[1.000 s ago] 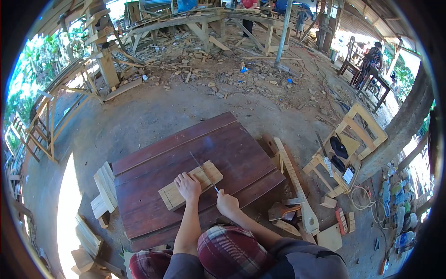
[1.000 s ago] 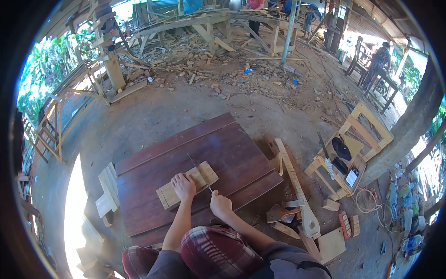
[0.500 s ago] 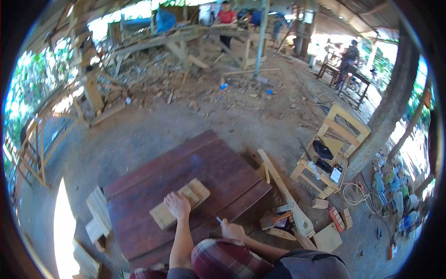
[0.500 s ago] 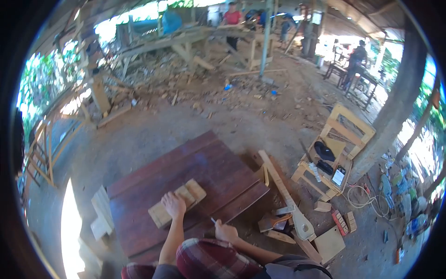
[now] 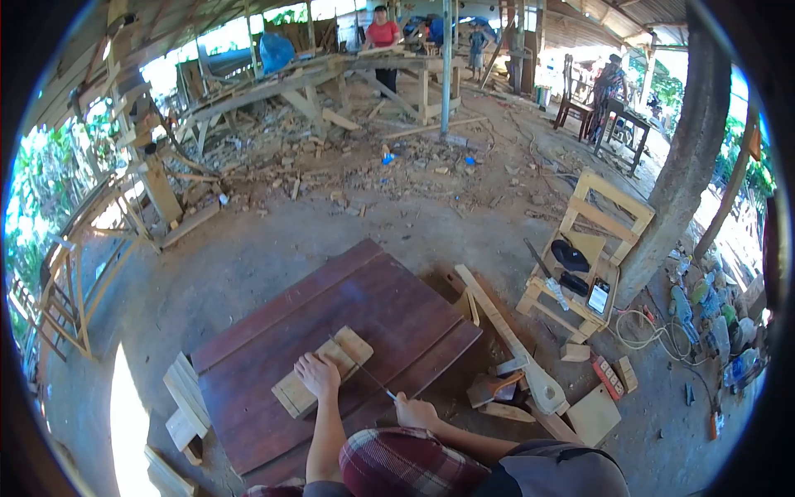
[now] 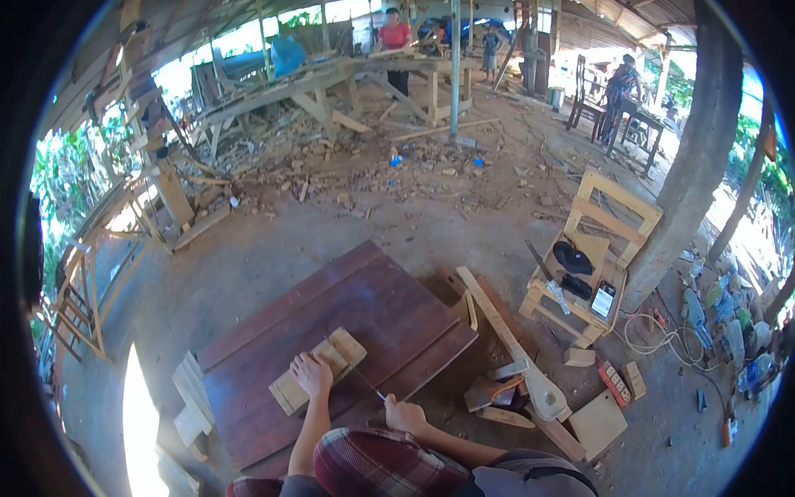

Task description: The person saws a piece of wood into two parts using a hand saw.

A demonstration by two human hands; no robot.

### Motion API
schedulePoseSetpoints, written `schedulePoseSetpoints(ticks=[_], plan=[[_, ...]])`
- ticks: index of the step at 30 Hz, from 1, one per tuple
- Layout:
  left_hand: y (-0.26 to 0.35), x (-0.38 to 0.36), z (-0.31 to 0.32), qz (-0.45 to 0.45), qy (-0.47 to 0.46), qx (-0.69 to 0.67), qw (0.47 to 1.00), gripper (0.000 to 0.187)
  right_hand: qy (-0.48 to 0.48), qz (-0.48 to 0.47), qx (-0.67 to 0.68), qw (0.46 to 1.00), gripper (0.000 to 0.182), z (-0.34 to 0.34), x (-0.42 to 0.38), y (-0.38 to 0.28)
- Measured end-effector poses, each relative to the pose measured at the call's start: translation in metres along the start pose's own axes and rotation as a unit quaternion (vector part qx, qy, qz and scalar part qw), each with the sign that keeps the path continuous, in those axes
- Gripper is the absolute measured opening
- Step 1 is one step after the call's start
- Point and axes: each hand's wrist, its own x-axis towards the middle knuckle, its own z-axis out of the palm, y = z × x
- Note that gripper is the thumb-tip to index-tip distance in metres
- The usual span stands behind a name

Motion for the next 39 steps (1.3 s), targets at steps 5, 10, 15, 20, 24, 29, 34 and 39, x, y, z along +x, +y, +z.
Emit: schedulePoseSetpoints(ticks=[5, 10, 15, 20, 24, 29, 34, 39], plan=[[0.006, 0.000, -0.009, -0.016, -0.030, -0.007, 0.999, 0.025, 0.002, 0.032, 0.001, 0.999, 0.028, -0.003, -0.004, -0.006], [0.003, 0.001, -0.006, -0.011, -0.027, 0.000, 1.000, 0.027, -0.006, 0.012, -0.025, 1.000, 0.024, -0.014, 0.014, -0.019], [0.005, 0.001, -0.007, -0.013, -0.022, 0.000, 1.000, 0.027, 0.039, -0.014, -0.031, 0.999, 0.025, 0.002, 0.067, -0.038], [0.004, 0.001, -0.006, -0.015, -0.013, -0.007, 1.000, 0.026, 0.029, -0.001, -0.021, 0.999, 0.025, -0.004, 0.061, -0.039], [0.004, 0.001, -0.006, -0.019, -0.006, -0.008, 1.000, 0.026, 0.010, 0.008, -0.028, 1.000, 0.027, -0.011, 0.024, -0.026], [0.003, 0.001, -0.006, -0.019, -0.014, -0.012, 1.000, 0.026, -0.039, 0.040, -0.054, 0.997, 0.025, -0.023, -0.004, -0.015], [0.002, 0.001, -0.005, -0.019, -0.015, -0.018, 1.000, 0.025, -0.035, 0.026, -0.056, 0.997, 0.025, -0.016, 0.004, -0.018], [-0.001, 0.000, 0.000, -0.008, -0.010, -0.008, 1.000, 0.027, 0.036, -0.017, -0.052, 0.998, 0.025, -0.008, 0.051, -0.033]])
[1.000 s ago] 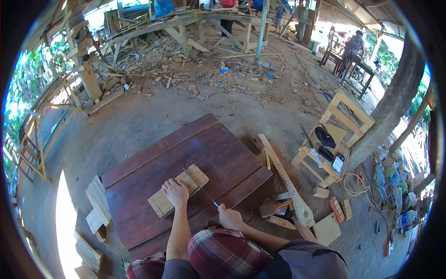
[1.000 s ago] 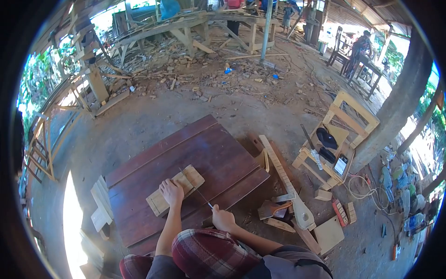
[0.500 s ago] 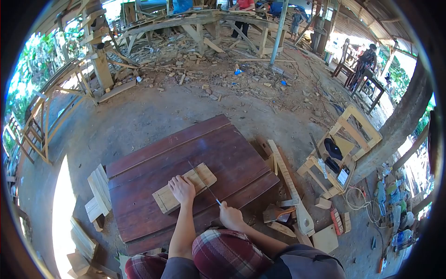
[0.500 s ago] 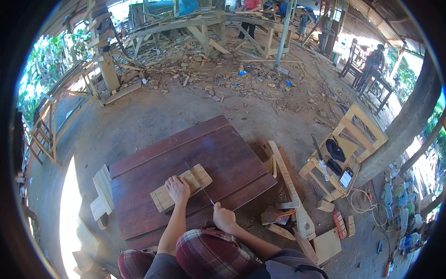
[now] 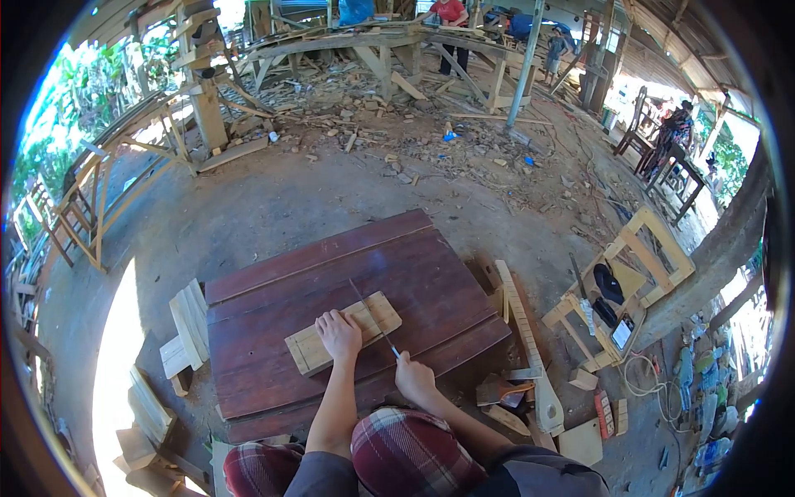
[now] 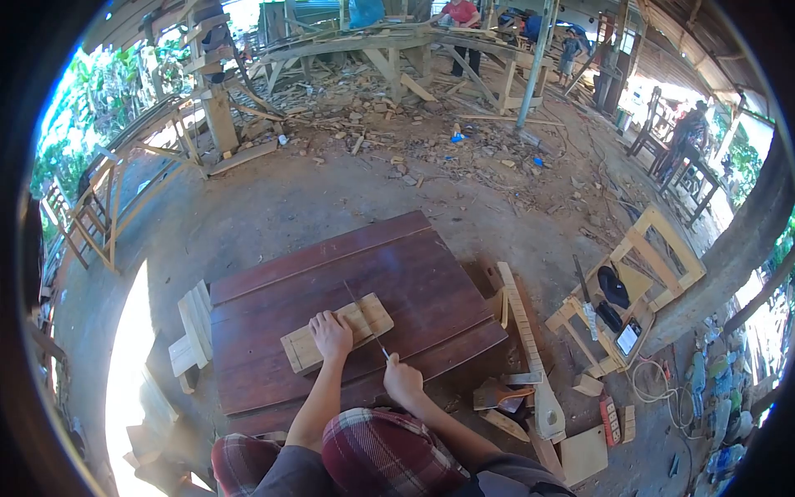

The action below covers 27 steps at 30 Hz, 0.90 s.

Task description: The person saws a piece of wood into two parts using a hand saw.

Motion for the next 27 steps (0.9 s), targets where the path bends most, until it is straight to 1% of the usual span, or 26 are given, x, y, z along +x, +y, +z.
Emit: schedulePoseSetpoints(ticks=[3, 5, 8, 12, 15, 17, 21, 24, 27], plan=[[0.003, 0.001, -0.004, -0.013, -0.010, -0.007, 1.000, 0.027, -0.001, 0.002, 0.000, 1.000, 0.024, 0.002, 0.025, -0.012], [0.005, 0.001, -0.004, -0.015, -0.002, -0.003, 1.000, 0.027, -0.004, 0.007, 0.000, 1.000, 0.024, 0.001, 0.027, -0.017], [0.002, 0.000, -0.002, -0.015, 0.001, -0.002, 1.000, 0.026, -0.004, -0.011, -0.018, 1.000, 0.023, -0.001, 0.010, -0.003], [0.004, 0.001, -0.003, -0.021, -0.002, -0.007, 1.000, 0.026, -0.051, 0.011, -0.019, 0.998, 0.024, -0.007, -0.041, 0.017], [0.004, 0.001, -0.002, -0.018, 0.006, -0.013, 1.000, 0.026, -0.084, 0.046, -0.028, 0.995, 0.025, -0.014, -0.064, 0.026], [0.004, 0.000, 0.000, -0.015, 0.013, -0.010, 1.000, 0.026, -0.072, 0.047, -0.017, 0.996, 0.026, -0.017, -0.063, 0.026], [0.002, 0.000, -0.001, -0.009, 0.009, -0.008, 1.000, 0.026, -0.040, 0.026, -0.012, 0.999, 0.025, -0.015, -0.042, 0.007], [0.004, 0.000, -0.003, -0.008, 0.012, 0.001, 1.000, 0.027, 0.004, 0.000, 0.006, 1.000, 0.027, 0.002, 0.003, 0.000], [0.002, 0.001, -0.001, -0.013, 0.003, 0.001, 1.000, 0.028, 0.002, 0.001, 0.001, 1.000, 0.026, 0.004, 0.033, -0.012]])
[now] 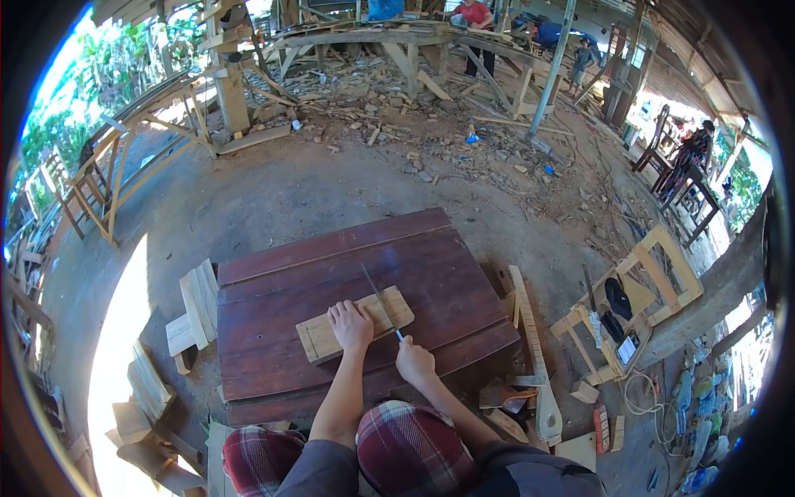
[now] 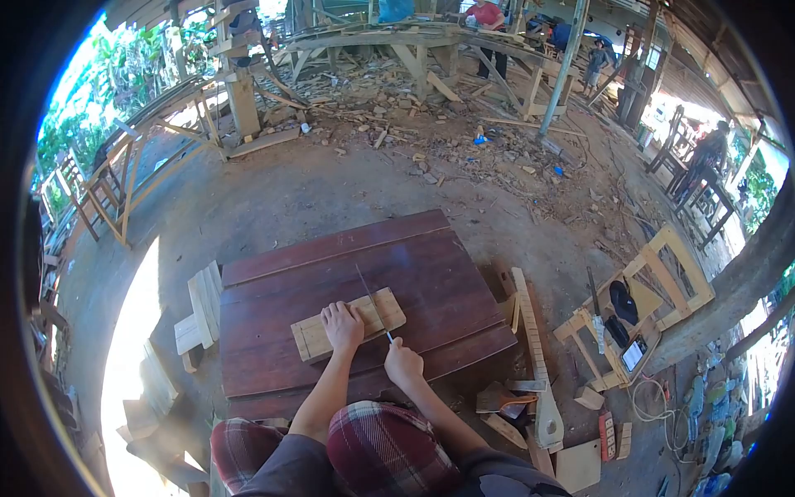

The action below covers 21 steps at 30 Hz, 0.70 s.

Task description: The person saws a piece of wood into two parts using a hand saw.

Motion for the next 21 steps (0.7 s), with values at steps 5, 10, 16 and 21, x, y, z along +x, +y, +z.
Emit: schedulePoseSetpoints(ticks=[5, 10, 16, 21], plan=[[0.001, 0.004, 0.003, -0.007, 0.007, -0.010, 1.000, 0.029, -0.012, 0.007, 0.003, 1.000, 0.026, -0.007, -0.025, 0.010], [0.002, 0.000, 0.002, 0.002, 0.034, 0.006, 0.999, 0.029, -0.061, 0.024, -0.037, 0.997, 0.025, -0.012, -0.090, 0.040], [-0.005, 0.001, 0.010, 0.010, 0.020, 0.012, 1.000, 0.029, -0.053, 0.029, -0.032, 0.998, 0.025, -0.018, -0.085, 0.028], [-0.003, 0.000, 0.009, 0.006, 0.007, 0.011, 1.000, 0.029, -0.016, -0.008, -0.024, 1.000, 0.027, -0.007, -0.028, 0.017]])
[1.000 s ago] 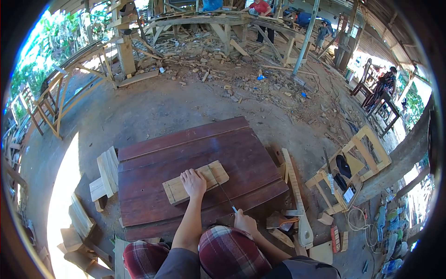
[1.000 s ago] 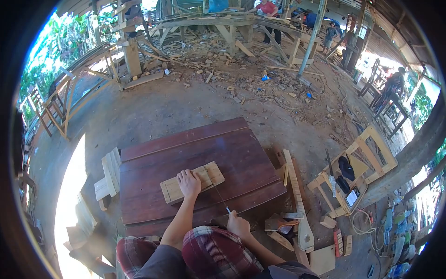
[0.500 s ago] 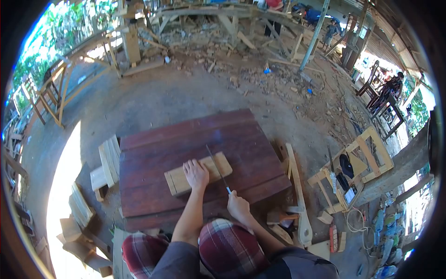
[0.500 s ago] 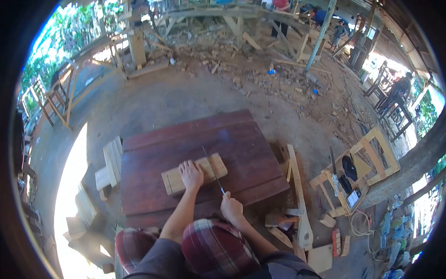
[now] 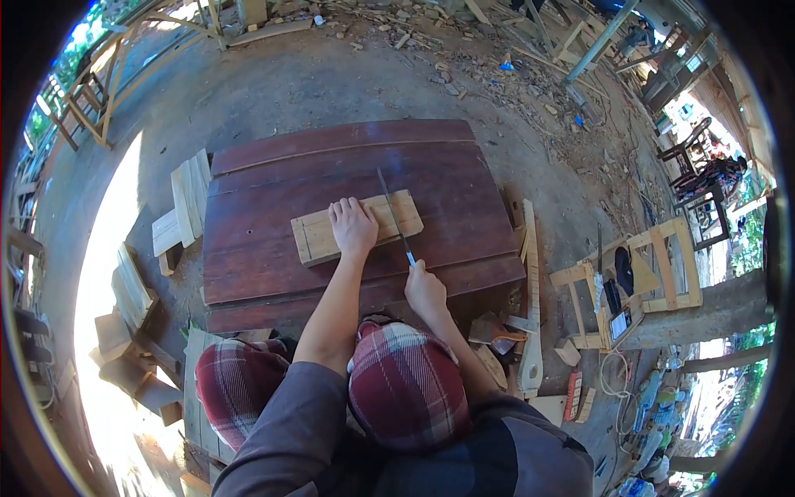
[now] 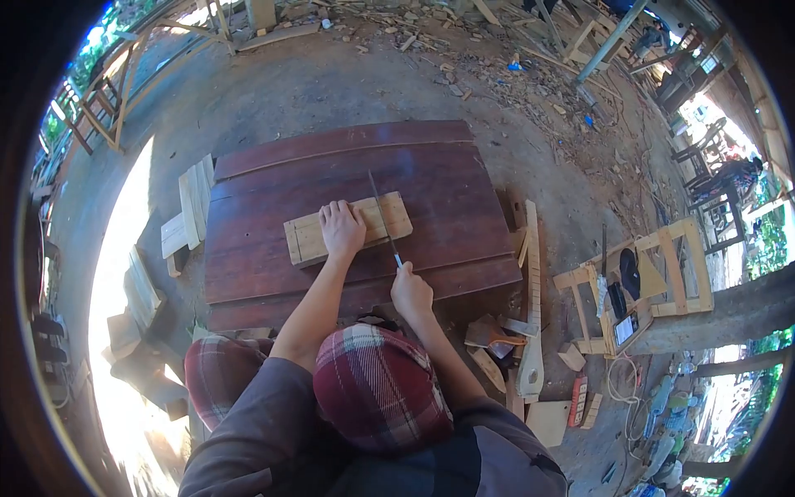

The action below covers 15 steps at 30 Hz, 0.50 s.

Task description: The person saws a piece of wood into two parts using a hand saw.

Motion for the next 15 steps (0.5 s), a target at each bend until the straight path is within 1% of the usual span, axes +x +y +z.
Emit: schedulePoseSetpoints(ticks=[1, 4, 5, 6, 8, 10, 12, 15], plan=[[-0.001, 0.001, -0.001, -0.004, -0.003, 0.002, 1.000, 0.029, -0.001, -0.005, 0.000, 1.000, 0.028, 0.001, 0.011, -0.006], [0.003, -0.002, 0.002, -0.009, 0.071, 0.033, 0.997, 0.030, 0.000, 0.017, 0.025, 1.000, 0.031, 0.005, 0.014, -0.013], [0.001, -0.001, 0.003, -0.020, 0.040, 0.027, 0.999, 0.031, -0.023, 0.026, 0.030, 0.999, 0.033, -0.001, 0.007, -0.015], [0.003, -0.001, -0.003, -0.030, 0.028, 0.002, 0.999, 0.032, -0.024, 0.030, 0.025, 0.999, 0.034, 0.002, -0.002, -0.011], [0.004, 0.000, -0.008, -0.026, 0.014, -0.020, 0.999, 0.030, -0.046, 0.069, 0.016, 0.996, 0.032, 0.001, -0.028, -0.006], [0.003, 0.000, -0.006, -0.018, 0.034, -0.022, 0.999, 0.029, -0.091, 0.085, -0.010, 0.992, 0.030, -0.003, -0.055, 0.006], [0.001, 0.000, -0.006, -0.014, 0.025, -0.016, 0.999, 0.029, -0.127, 0.103, -0.026, 0.986, 0.030, -0.004, -0.073, 0.014], [-0.002, -0.002, -0.006, -0.013, 0.012, -0.023, 1.000, 0.029, -0.132, 0.116, -0.024, 0.984, 0.030, -0.002, -0.070, 0.012]])
